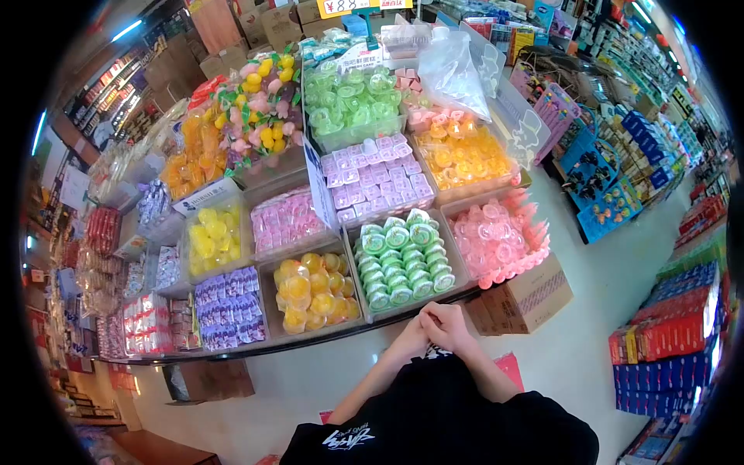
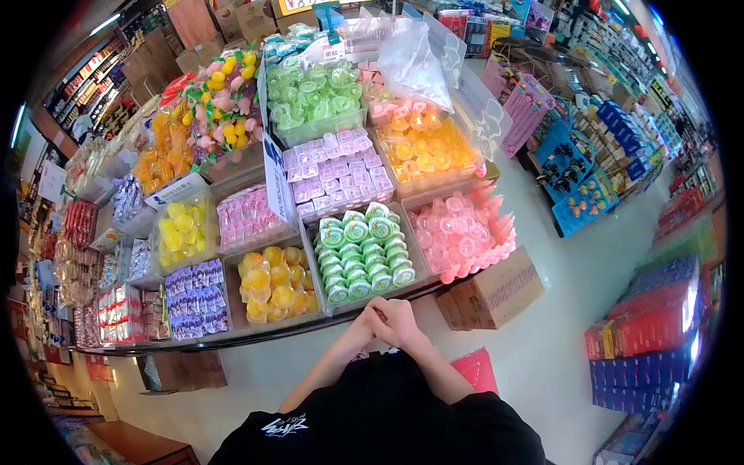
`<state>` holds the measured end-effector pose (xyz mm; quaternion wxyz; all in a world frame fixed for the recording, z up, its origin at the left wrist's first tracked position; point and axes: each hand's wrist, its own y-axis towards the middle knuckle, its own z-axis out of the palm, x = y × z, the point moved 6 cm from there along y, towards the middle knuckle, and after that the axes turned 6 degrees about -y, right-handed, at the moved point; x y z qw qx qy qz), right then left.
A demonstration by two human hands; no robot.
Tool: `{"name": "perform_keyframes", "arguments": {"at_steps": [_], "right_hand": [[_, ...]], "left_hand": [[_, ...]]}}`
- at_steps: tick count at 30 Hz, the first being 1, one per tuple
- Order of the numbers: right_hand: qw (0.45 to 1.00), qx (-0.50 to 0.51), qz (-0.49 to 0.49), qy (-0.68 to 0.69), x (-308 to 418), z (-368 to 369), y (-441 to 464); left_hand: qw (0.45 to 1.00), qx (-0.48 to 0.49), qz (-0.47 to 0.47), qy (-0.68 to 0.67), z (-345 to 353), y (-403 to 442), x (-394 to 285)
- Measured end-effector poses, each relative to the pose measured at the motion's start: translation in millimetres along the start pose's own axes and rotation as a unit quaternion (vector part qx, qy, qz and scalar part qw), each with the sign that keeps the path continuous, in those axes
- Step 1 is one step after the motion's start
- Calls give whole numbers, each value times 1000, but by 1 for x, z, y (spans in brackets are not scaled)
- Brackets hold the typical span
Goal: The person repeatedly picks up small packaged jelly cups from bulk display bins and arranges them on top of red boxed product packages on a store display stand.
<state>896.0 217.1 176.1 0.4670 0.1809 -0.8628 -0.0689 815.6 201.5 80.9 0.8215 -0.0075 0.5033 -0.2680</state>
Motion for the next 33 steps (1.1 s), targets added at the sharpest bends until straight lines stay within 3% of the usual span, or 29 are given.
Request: {"name": "perform_keyframes", "arguments": {"at_steps": [7, 9, 11, 12, 14, 19, 23, 28, 31, 33], "right_hand": [[995, 57, -38, 71, -52, -28, 71], [991, 90, 7, 97, -73, -37, 94], [985, 132, 55, 101, -103, -39, 118], [987, 105, 62, 107, -119, -42, 128], [989, 57, 71, 120, -153, -41, 151], [964, 91, 97, 229, -188, -16, 211], [940, 115, 70, 312, -186, 22, 248], [922, 125, 101, 352, -180, 75, 305], [958, 59, 77, 271, -185, 103, 335], [970, 76, 59, 224, -203, 133, 355]], "left_hand": [[997, -63, -17, 48, 4, 68, -32], [995, -61, -29, 73, -4, 88, -40], [973, -103, -107, 176, -14, 109, -76], [980, -138, -45, 135, -27, 115, -94], [968, -210, -9, 137, -58, 125, -129], [929, -357, 30, 99, -118, 132, -167], [927, -368, 17, 69, -135, 147, -178], [917, -392, 55, 46, -170, 190, -186], [907, -415, 74, 21, -183, 211, -181], [907, -412, 87, 13, -182, 214, -187]]}}
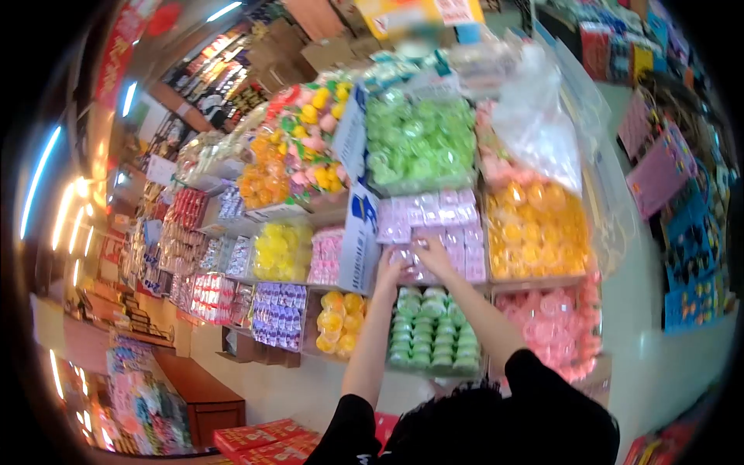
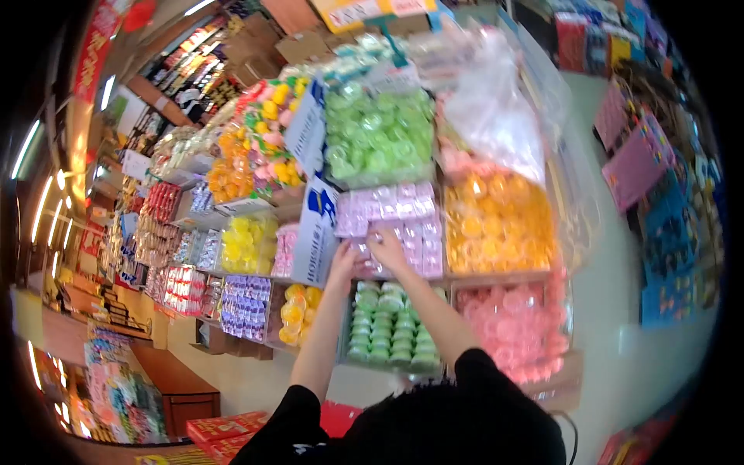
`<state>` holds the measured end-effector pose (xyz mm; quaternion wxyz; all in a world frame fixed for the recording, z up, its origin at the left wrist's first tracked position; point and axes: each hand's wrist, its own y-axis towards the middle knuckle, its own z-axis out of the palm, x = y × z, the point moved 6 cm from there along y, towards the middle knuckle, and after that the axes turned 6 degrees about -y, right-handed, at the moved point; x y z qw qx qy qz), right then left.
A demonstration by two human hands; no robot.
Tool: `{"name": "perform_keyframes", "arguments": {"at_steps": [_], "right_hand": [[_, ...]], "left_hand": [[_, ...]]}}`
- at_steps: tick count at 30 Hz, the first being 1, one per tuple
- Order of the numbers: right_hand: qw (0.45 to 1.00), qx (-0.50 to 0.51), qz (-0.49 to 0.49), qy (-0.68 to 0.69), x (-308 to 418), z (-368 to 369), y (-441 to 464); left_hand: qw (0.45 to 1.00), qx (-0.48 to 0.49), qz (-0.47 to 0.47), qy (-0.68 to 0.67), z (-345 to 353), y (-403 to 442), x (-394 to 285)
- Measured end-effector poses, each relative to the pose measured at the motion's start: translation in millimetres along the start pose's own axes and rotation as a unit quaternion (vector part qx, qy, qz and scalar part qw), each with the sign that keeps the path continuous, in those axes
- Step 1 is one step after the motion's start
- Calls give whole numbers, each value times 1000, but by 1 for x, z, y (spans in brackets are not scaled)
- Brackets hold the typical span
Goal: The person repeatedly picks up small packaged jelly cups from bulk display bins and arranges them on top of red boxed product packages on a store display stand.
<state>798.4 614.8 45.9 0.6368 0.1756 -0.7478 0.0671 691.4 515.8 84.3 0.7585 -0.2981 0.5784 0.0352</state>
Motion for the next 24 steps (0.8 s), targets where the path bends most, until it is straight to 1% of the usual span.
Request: {"name": "perform_keyframes", "arguments": {"at_steps": [1, 2, 3, 5, 6, 7, 8, 10, 12, 13, 15, 16, 17, 20, 21, 24], "right_hand": [[1000, 12, -28, -1, -8, 6, 9], [999, 29, -22, 11, -38, 23, 22], [999, 44, -15, 21, -63, 35, 33], [985, 85, 97, 116, -55, 37, 31], [966, 115, 141, 185, -29, 29, 23], [945, 154, 179, 225, 0, 21, 13], [947, 163, 188, 202, 4, 20, 11], [946, 151, 212, 191, 9, 16, 6], [945, 133, 230, 192, 0, 17, 5], [944, 122, 238, 192, -10, 20, 6], [965, 74, 174, 184, -24, 22, 2], [972, 48, 142, 179, -13, 17, 2], [993, 15, 73, 90, 1, 10, -3], [978, 21, 86, 186, 26, 9, -26], [979, 3, 89, 184, 58, 0, -40], [989, -54, 59, 122, 75, -14, -72]], "left_hand": [[1000, 5, 16, -8, -3, 6, -1], [999, 13, 33, -16, -7, 15, 2], [997, 4, 44, -63, -9, 23, 6], [989, 7, 48, -140, -8, 29, 9], [984, 17, 43, -169, -7, 28, 9], [982, 30, 36, -181, -7, 28, 9], [980, 42, 26, -191, -7, 29, 11], [980, 37, 31, -195, -12, 33, 17], [985, 26, 29, -166, -17, 35, 22], [992, 9, 30, -126, -16, 26, 15], [993, 32, 74, -82, -14, 16, 5], [993, 45, 95, -61, -13, 11, 3], [993, 56, 96, -35, -12, 9, 3], [981, 86, 162, -66, -13, 7, 8], [984, 79, 147, -63, -12, 0, 8], [977, 136, 149, -68, -2, -28, 7]]}}
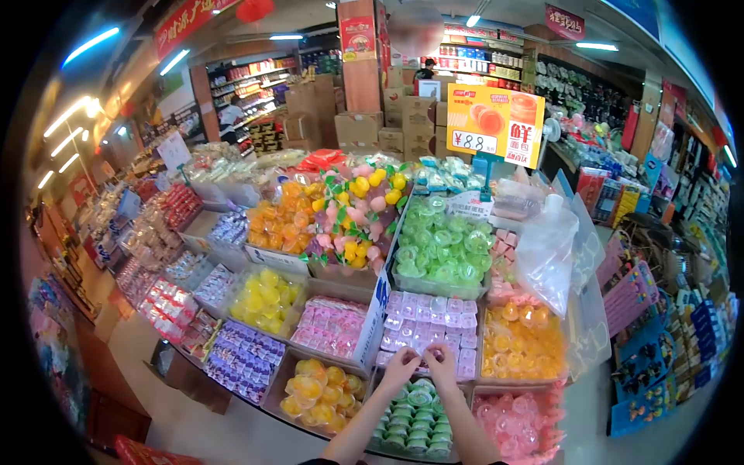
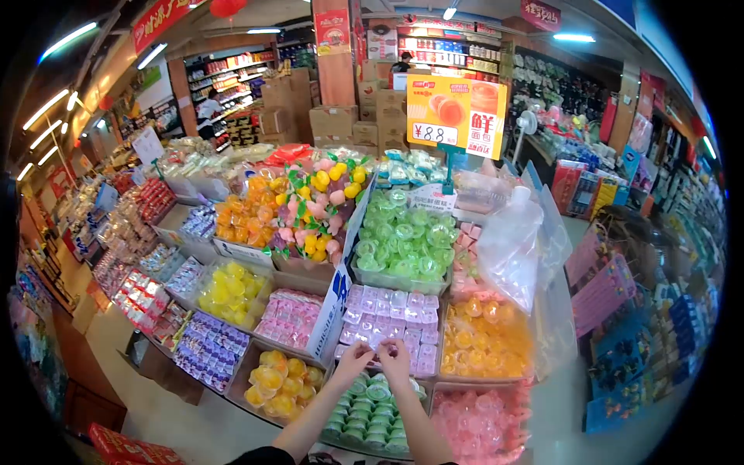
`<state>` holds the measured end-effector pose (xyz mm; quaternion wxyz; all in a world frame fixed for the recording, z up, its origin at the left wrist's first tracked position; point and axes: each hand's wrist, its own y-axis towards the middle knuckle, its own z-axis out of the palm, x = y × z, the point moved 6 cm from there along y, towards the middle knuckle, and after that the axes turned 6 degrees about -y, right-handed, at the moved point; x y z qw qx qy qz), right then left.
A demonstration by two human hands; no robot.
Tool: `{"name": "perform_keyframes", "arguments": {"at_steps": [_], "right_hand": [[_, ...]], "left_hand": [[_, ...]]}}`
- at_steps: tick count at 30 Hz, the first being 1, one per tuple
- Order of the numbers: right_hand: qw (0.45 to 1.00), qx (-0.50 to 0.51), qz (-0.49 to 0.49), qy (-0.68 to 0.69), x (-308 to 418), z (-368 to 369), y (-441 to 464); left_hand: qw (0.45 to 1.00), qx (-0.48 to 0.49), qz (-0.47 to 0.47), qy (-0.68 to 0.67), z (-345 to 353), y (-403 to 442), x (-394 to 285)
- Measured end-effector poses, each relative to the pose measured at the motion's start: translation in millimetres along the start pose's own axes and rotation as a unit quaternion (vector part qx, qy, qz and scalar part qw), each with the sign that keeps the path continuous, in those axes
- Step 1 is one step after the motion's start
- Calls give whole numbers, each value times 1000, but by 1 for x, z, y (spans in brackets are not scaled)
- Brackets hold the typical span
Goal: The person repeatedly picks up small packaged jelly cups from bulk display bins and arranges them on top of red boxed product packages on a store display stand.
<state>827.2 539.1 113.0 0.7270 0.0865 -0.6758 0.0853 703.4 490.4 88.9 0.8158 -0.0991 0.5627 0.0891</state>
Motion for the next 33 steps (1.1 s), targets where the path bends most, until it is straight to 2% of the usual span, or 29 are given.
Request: {"name": "perform_keyframes", "arguments": {"at_steps": [1, 4, 5, 9, 12, 13, 16, 17, 20, 23, 28, 31, 33], "right_hand": [[999, -13, 8, -32, 1, -5, -14], [989, -70, -24, -131, 27, -13, -70], [984, -93, -4, -150, 35, -10, -90], [985, -170, 7, -13, 19, 9, -162], [972, -228, 54, 23, -3, 18, -202], [967, -247, 55, -29, -5, 19, -213], [948, -317, 11, 1, 12, 30, -250], [946, -322, 27, 0, 22, 35, -261], [933, -356, 39, 47, 23, 35, -288], [916, -393, 41, 73, 2, 35, -313], [909, -397, 54, 113, 2, 42, -343], [910, -405, 54, 69, 13, 42, -364], [906, -417, 20, 65, 21, 42, -385]], "left_hand": [[999, 3, 9, 40, 8, -12, -10], [996, 59, -70, -24, 14, -48, -3], [995, 82, -63, 7, 12, -60, -4], [978, 188, -44, 76, -4, -112, 13], [957, 244, -145, 62, -9, -155, -4], [949, 270, -156, 52, -12, -163, 4], [931, 337, -125, 64, -13, -185, -1], [914, 373, -151, 48, -12, -193, -7], [888, 431, -156, 32, -8, -206, 0], [880, 437, -184, 30, -12, -223, 19], [876, 433, -208, 44, -19, -243, 9], [870, 435, -229, 43, -15, -257, 9], [857, 448, -250, 46, -10, -269, 26]]}}
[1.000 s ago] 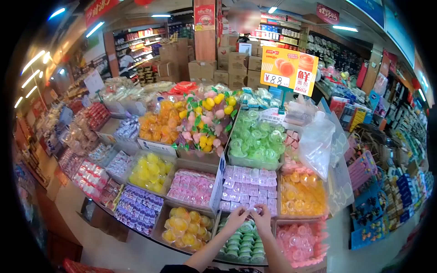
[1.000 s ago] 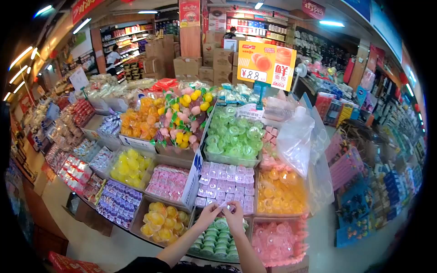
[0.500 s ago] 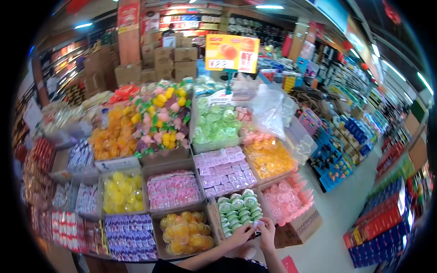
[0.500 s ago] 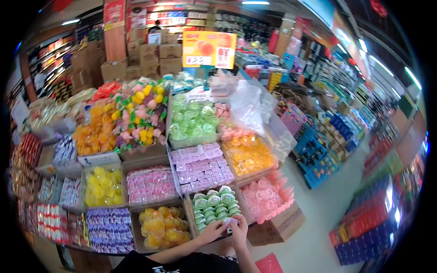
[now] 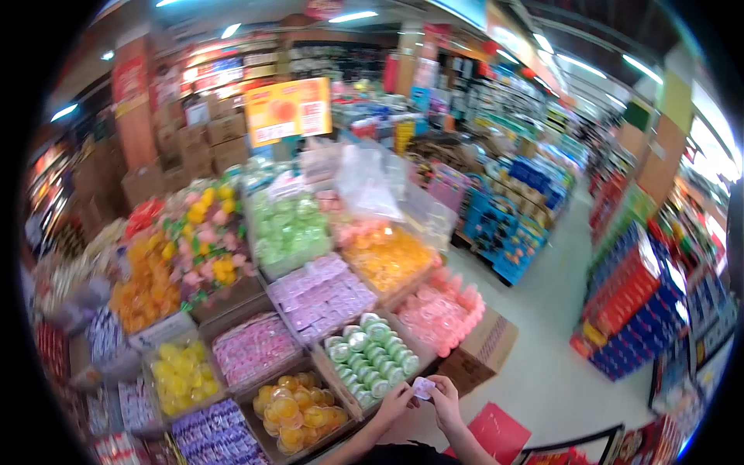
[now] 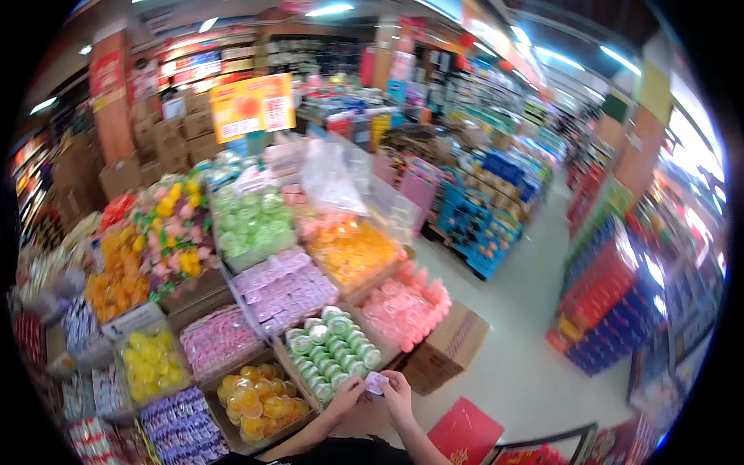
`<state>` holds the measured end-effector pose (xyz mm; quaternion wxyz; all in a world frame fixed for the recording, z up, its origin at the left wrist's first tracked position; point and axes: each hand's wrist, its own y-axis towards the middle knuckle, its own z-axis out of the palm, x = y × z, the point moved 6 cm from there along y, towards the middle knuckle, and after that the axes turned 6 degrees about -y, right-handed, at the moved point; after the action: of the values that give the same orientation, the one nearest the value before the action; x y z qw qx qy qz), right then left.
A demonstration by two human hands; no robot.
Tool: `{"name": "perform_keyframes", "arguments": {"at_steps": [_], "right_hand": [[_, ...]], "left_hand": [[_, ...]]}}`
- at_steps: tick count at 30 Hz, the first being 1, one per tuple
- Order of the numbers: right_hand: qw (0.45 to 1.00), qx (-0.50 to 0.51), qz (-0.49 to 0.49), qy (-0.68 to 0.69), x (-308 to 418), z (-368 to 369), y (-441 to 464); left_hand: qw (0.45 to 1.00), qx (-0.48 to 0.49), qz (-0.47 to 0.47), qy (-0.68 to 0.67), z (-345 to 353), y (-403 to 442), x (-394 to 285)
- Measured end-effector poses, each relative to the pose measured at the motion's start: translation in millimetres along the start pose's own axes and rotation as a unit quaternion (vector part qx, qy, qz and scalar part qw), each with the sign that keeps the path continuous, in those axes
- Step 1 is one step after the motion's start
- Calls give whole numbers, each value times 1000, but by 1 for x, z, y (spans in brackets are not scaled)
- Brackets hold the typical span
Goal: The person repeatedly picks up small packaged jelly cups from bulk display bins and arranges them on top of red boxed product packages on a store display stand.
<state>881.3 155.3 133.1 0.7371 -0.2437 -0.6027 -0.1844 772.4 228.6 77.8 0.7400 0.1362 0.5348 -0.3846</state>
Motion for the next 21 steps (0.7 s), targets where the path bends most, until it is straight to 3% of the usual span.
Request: {"name": "perform_keyframes", "arguments": {"at_steps": [3, 7, 21], "right_hand": [[999, -35, -10, 7, 10, -41, -27], [988, -79, 55, 120, 11, -98, -58], [983, -126, -34, 127, 24, -251, -165]], "left_hand": [[997, 65, 14, -40, 37, -2, 5], [995, 99, -2, -26, 98, -17, 11], [980, 198, -29, 12, 258, -74, 66]]}}
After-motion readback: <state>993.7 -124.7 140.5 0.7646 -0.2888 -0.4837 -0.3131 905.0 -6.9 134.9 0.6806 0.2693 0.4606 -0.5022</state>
